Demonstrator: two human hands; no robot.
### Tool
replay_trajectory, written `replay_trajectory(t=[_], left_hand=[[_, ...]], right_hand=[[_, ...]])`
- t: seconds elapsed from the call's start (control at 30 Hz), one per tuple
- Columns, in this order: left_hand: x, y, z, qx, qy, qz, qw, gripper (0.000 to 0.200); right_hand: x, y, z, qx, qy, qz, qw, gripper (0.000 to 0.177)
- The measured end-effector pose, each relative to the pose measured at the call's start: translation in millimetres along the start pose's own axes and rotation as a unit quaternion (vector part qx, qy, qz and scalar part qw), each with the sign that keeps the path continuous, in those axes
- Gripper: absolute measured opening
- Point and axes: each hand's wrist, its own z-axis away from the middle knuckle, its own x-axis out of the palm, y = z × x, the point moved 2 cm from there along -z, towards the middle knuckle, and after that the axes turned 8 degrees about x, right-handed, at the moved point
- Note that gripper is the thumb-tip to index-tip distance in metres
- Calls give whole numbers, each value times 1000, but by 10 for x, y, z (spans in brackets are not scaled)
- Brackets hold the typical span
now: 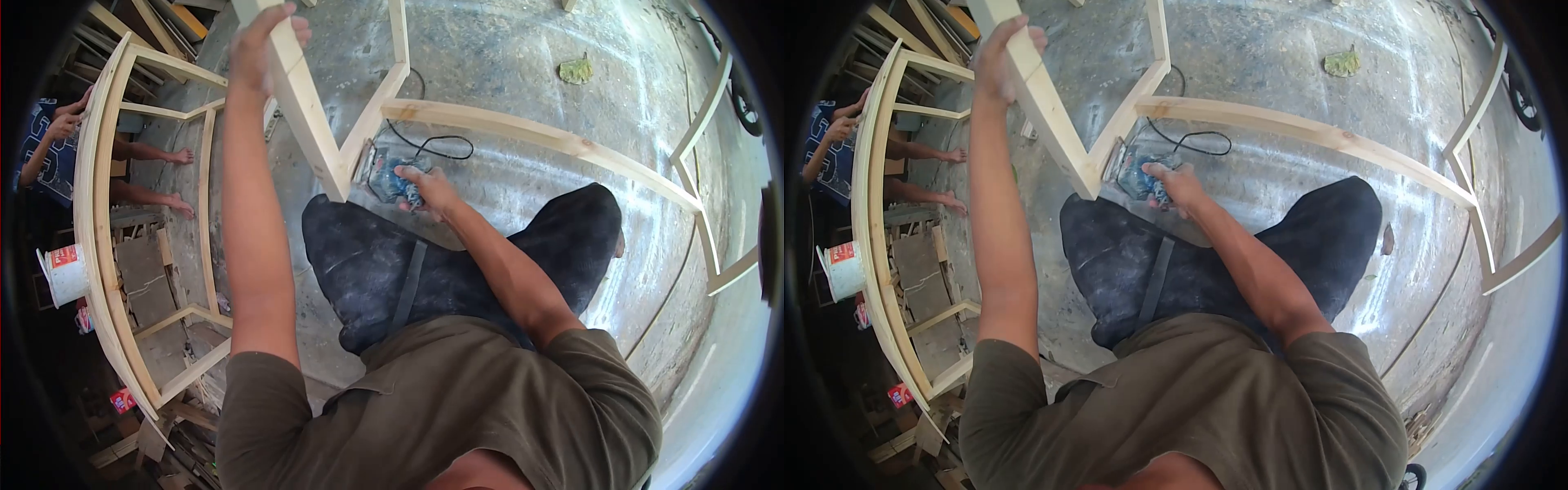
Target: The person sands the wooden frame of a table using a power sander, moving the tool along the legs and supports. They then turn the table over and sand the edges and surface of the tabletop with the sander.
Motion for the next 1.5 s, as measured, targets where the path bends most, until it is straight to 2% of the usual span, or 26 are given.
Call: replay_trajectory(t=[0.07, 0.13, 0.17, 0.2, 0.27, 0.3, 0.33, 0.37, 0.47, 0.5, 0.53, 0.6, 0.67, 0.73, 0.87, 1.03, 1.1, 1.17, 1.23, 1.3, 1.37, 1.5], left_hand=[[59, 16, -142, 1, 18, 12, 1000, 43], [81, 41, -244, 19, 21, 11, 1000, 40], [112, 54, -294, 37, 13, 7, 999, 39], [138, 78, -359, 59, 6, 4, 998, 39], [168, 73, -437, 69, -3, 3, 998, 39], [167, 75, -468, 75, -8, 3, 997, 39], [159, 101, -465, 76, -2, -8, 997, 39], [167, 143, -439, 78, 1, -19, 997, 39], [205, 194, -390, 72, 16, -37, 997, 40], [210, 209, -372, 67, 22, -41, 997, 41], [196, 253, -337, 86, 19, -76, 993, 44], [166, 315, -263, 119, 15, -150, 981, 48], [227, 250, -255, 142, 57, -153, 976, 51], [284, 255, -270, 151, 81, -161, 972, 53], [323, 246, -216, 137, 85, -189, 969, 55], [359, 259, -204, 122, 84, -199, 969, 58], [332, 205, -270, 153, 73, -185, 968, 59], [338, 228, -234, 141, 76, -191, 969, 58], [318, 214, -216, 140, 78, -213, 964, 61], [178, 27, -367, 121, 53, -153, 979, 57], [150, -69, -447, 133, 34, -85, 987, 61], [160, 59, -288, 132, 49, -131, 981, 62]], right_hand=[[-64, -83, 118, -129, 80, 61, 987, 42], [-252, -341, 349, -211, 165, 142, 953, 44], [-481, -348, 326, -294, 283, 192, 893, 49], [-728, -423, 394, -343, 351, 256, 833, 56], [-1212, -560, 540, -396, 518, 364, 666, 72], [-1405, -604, 643, -352, 610, 397, 588, 70], [-1516, -685, 787, -308, 654, 421, 549, 69], [-1667, -738, 871, -309, 674, 406, 535, 70], [-1997, -755, 919, -296, 691, 347, 561, 56], [-2021, -722, 861, -322, 718, 293, 543, 52], [-1994, -811, 866, -396, 631, 313, 589, 48], [-1669, -864, 843, -390, 615, 423, 539, 61], [-1508, -753, 511, -348, 605, 441, 564, 81], [-1128, -588, 340, -345, 527, 420, 654, 92], [-368, -265, -113, -366, 504, 380, 684, 100], [424, -120, -560, -387, 429, 274, 769, 101], [613, -69, -658, -388, 438, 276, 763, 100], [708, -13, -644, -378, 440, 268, 769, 98], [706, -12, -637, -374, 423, 338, 753, 96], [724, 1, -688, -376, 421, 379, 734, 93], [748, -16, -660, -372, 425, 373, 736, 94], [742, -25, -597, -394, 445, 315, 740, 93]])
